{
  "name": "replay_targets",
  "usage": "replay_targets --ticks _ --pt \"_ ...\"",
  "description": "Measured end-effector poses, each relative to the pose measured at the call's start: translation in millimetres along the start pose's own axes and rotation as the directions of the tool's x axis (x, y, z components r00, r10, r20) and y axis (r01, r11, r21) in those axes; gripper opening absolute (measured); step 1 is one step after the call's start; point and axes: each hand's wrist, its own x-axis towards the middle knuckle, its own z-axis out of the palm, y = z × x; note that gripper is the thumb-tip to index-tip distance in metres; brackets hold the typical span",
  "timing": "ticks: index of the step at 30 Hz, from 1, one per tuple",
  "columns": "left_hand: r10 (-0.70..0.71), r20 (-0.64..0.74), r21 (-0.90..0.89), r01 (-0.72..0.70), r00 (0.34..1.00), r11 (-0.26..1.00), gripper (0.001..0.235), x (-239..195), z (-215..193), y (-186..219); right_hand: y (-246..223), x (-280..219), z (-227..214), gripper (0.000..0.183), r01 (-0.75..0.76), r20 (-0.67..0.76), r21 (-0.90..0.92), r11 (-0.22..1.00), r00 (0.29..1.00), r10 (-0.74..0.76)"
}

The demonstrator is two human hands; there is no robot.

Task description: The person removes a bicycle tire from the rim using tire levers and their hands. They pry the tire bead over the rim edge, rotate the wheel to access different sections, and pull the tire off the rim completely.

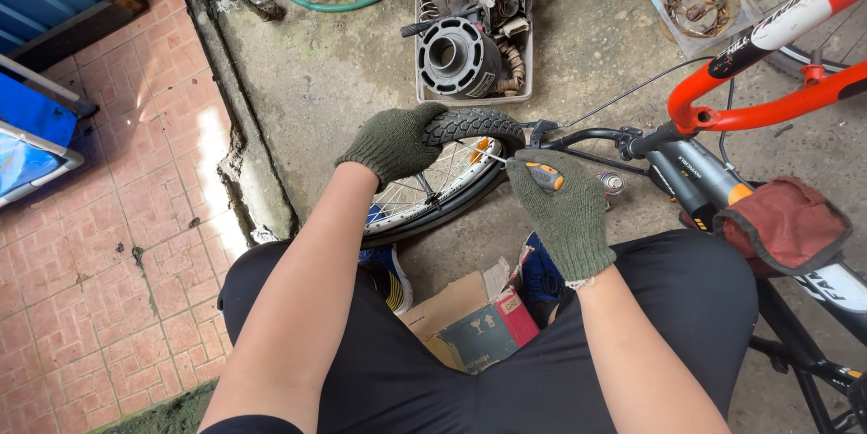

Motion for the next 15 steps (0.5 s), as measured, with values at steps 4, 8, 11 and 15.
replay_targets --ticks 4,8,11,15 --pt "0.006 -0.014 -0.007 -0.006 1.0 1.0 0.035 -5.4 -2.1 5.9 -12.6 6.4 -9.8 0.03 0.095 0.211 0.077 0.992 0.971 -0.11" --pt "0.001 -0.02 0.056 0.0 1.0 0.998 0.036 1.0 14.4 -2.6 -58.3 9.0 -24.5 0.038 -0.212 0.466 0.139 0.967 0.876 0.125" --pt "-0.046 -0.017 0.177 0.048 0.999 0.983 0.034 5.4 18.5 -0.4 -20.4 -2.2 -0.2 0.033 -0.1 0.239 0.282 0.954 0.97 0.031" --pt "-0.001 -0.011 0.269 0.004 1.0 0.963 0.052 23.0 33.8 -4.0 -37.4 -18.2 20.0 0.027 0.018 0.067 0.091 0.996 0.997 -0.024"
